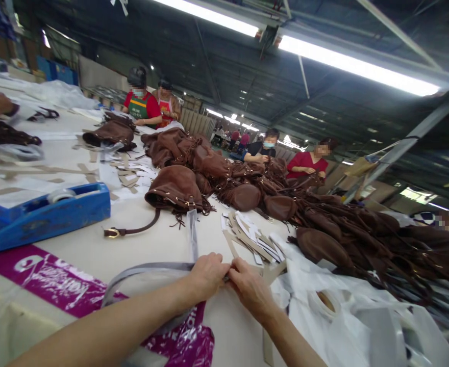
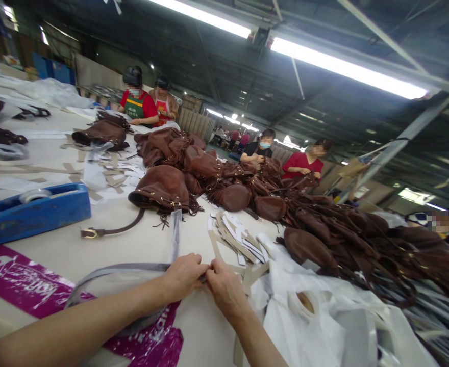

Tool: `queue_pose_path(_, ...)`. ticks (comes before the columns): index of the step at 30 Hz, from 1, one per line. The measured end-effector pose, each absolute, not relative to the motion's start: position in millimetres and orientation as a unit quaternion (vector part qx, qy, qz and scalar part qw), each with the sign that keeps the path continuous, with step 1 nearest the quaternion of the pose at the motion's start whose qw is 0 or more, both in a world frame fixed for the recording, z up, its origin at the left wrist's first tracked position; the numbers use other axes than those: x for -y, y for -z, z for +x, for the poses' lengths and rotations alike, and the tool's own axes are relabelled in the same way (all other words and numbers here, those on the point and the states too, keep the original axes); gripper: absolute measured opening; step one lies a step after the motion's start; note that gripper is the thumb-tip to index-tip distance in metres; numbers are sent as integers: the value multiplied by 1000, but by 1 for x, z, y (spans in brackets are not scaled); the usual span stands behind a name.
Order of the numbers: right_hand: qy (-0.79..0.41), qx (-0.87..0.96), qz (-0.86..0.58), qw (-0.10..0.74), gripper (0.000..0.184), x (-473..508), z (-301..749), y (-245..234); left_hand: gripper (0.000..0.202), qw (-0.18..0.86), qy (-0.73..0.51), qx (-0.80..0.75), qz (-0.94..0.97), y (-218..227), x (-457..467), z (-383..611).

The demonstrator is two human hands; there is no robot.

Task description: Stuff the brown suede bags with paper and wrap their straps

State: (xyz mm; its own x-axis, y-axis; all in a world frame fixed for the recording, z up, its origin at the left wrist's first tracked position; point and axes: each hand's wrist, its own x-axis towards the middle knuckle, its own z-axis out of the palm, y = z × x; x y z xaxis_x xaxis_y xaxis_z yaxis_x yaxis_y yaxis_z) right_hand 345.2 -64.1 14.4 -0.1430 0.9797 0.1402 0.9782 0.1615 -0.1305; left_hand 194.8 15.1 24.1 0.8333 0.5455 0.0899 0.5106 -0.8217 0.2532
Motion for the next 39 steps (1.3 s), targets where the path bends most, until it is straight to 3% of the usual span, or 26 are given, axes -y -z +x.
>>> queue_pose_path(4,31,692,-709,134,10,71,322,5,16,111,-55,-300,946,-24,-16,187)
queue_pose_path(10,40,605,-770,200,17,67,313,24,27,115,-63,-285,950,-17,-1,187)
queue_pose_path(19,-58,682,-700,204,16,76,329,-4,25,129,-56,-298,944,-15,-4,183)
queue_pose_path(23,-74,629,-732,251,17,71,320,-6,19,147,-70,-298,941,-14,-4,183)
queue_pose_path(26,-96,564,-761,305,12,62,311,-3,41,149,-84,-273,947,-16,-3,185)
queue_pose_path(28,-119,511,-782,336,11,57,308,-2,47,136,-88,-244,956,-17,-3,186)
queue_pose_path(32,-208,428,-791,385,10,51,310,0,29,92,-91,-213,968,-14,-9,188)
queue_pose_path(39,-341,370,-742,444,20,57,316,-7,39,81,-118,-161,977,1,-28,185)
